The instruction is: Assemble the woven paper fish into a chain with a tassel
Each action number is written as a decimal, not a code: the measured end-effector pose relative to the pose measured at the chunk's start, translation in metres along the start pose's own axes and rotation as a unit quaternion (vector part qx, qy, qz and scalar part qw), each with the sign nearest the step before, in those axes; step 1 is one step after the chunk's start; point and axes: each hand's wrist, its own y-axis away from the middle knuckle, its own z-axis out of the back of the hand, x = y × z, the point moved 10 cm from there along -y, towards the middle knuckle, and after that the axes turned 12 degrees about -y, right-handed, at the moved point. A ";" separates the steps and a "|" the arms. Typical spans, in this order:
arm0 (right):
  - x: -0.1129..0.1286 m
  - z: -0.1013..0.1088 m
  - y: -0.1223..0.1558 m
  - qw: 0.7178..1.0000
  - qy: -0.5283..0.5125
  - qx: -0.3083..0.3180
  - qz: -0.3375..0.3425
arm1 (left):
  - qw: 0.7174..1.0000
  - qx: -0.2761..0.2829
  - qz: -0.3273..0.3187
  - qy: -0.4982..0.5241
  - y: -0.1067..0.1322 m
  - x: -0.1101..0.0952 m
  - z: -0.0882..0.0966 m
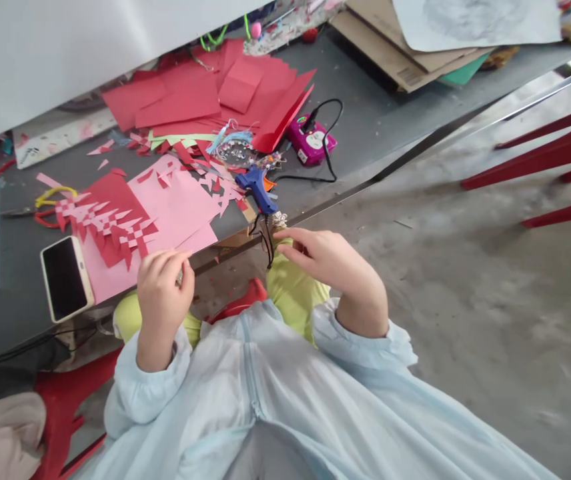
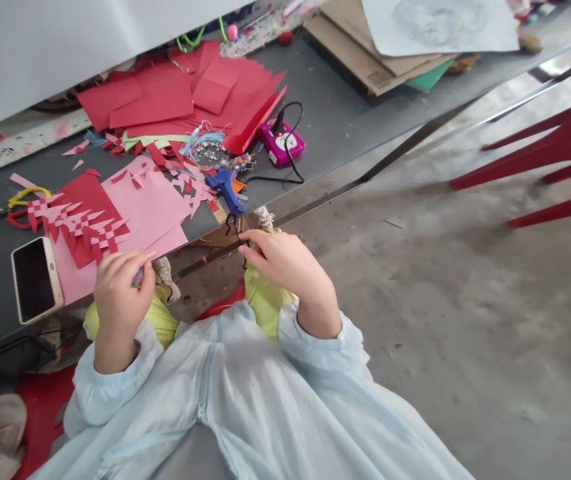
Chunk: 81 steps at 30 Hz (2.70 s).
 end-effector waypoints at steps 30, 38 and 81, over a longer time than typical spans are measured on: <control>0.007 0.116 -0.080 0.993 -0.081 -0.021 0.086 | 0.959 0.270 0.059 -0.061 -0.280 0.006 -0.188; 0.020 0.115 -0.091 0.977 -0.122 -0.120 0.128 | 0.976 0.189 0.101 0.024 -0.274 0.004 -0.132; 0.124 -0.038 -0.077 0.935 0.231 0.051 0.265 | 0.529 0.385 0.276 0.704 0.046 -0.024 -0.101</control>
